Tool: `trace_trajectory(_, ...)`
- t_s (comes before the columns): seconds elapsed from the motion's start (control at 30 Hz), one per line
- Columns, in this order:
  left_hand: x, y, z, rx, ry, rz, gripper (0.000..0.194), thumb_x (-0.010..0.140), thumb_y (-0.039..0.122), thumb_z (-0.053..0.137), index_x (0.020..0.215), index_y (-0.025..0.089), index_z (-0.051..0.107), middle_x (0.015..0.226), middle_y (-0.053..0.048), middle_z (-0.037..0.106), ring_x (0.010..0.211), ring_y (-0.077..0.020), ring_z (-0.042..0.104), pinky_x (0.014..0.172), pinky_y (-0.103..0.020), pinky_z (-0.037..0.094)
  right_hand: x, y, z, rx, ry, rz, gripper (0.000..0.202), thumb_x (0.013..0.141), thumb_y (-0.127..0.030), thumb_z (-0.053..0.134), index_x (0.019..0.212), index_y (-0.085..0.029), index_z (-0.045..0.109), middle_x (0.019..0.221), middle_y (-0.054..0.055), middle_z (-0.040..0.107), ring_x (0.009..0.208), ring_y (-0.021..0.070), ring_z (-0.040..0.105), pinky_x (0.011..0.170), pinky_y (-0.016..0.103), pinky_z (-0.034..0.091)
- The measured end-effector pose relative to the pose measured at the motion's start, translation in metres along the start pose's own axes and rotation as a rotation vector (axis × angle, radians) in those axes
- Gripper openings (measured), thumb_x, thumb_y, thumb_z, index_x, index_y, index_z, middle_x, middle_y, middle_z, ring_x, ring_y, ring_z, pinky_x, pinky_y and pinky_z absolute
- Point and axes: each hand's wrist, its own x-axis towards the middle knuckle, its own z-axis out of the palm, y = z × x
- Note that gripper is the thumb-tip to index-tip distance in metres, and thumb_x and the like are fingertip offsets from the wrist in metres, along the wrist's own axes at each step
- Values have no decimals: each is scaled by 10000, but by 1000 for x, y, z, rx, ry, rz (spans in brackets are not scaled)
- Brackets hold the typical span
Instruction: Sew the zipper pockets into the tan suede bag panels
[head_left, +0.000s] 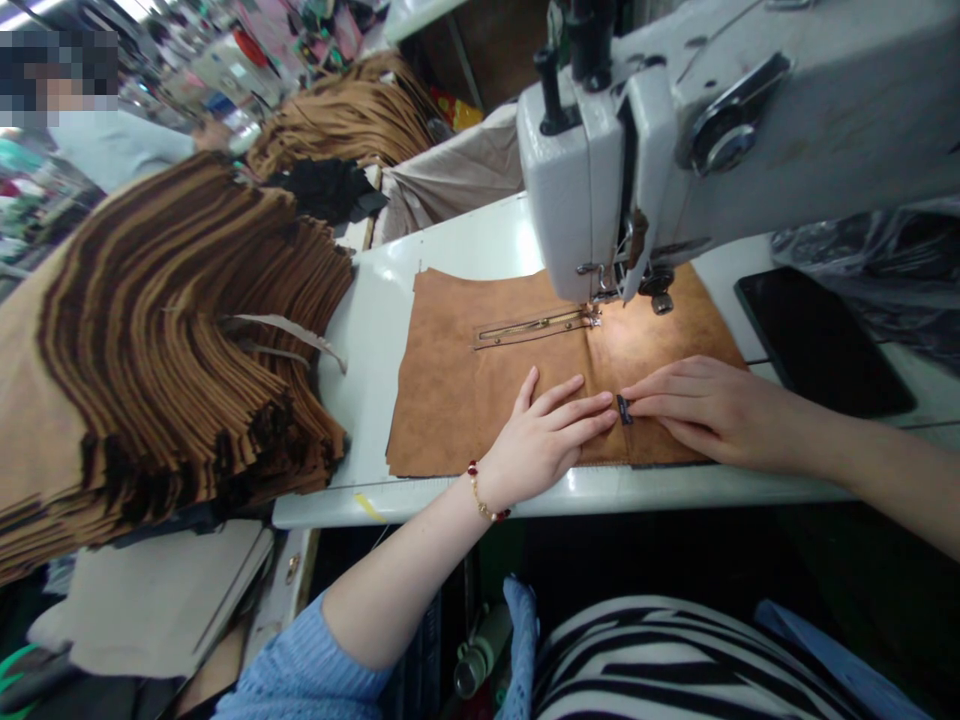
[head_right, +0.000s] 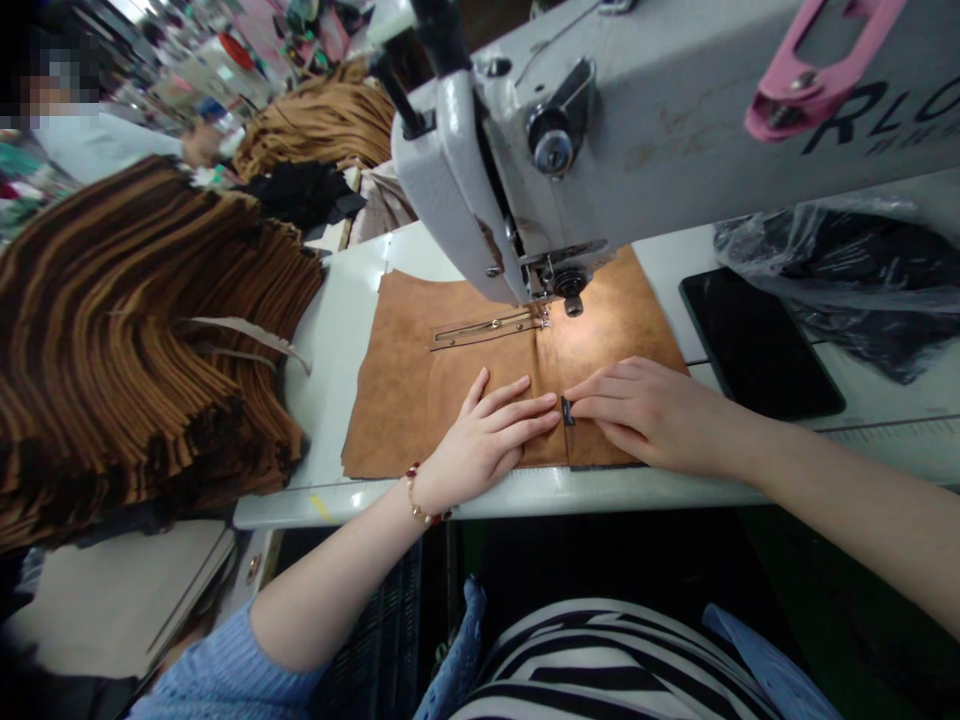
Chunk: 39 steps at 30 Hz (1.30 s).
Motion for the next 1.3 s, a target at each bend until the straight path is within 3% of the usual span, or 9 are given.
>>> trace_trajectory(0.3,0,1,-2,-1,-11,-7,458,1037,202,399,1469,315,501,1548,23,496,1521,-237,311,1278,-586,-21,-1,10,-2,-191,-77,-228,390,971,-198,491,1343,-187,605,1379,98,634,1180,239,584,951,442,440)
trace_trajectory(0.57,1,3,-4,-36,-14,-24,475,1028,170,385,1482,280,476,1544,14,502,1525,-220,300,1282,-577,-33,-2,6,8,-128,-3,-118,389,986,-187,464,1362,-173,563,1327,73,669,1185,195,586,978,406,425)
trace_trajectory(0.87,1,2,-4,-21,-21,-14,493,1028,185,401,1503,303,456,1537,5,512,1524,-225,299,1278,-586,-25,-1,10,0,-199,-111,-196,396,960,-205,512,1344,-218,607,1385,85,623,1188,237,569,952,450,422)
trace_trajectory(1.1,0,1,-2,9,-18,3,470,1027,197,427,1470,335,502,1537,10,512,1524,-240,304,1275,-586,-25,-1,12,2,-266,-96,-240,404,955,-198,523,1351,-211,601,1380,84,632,1183,234,578,949,435,421)
trace_trajectory(1.3,0,1,0,22,-8,15,446,1042,218,416,1460,340,513,1541,16,506,1522,-247,305,1270,-601,-22,-7,11,4,-159,-51,-189,456,964,-163,492,1417,-175,550,1400,113,625,1260,212,554,998,427,424)
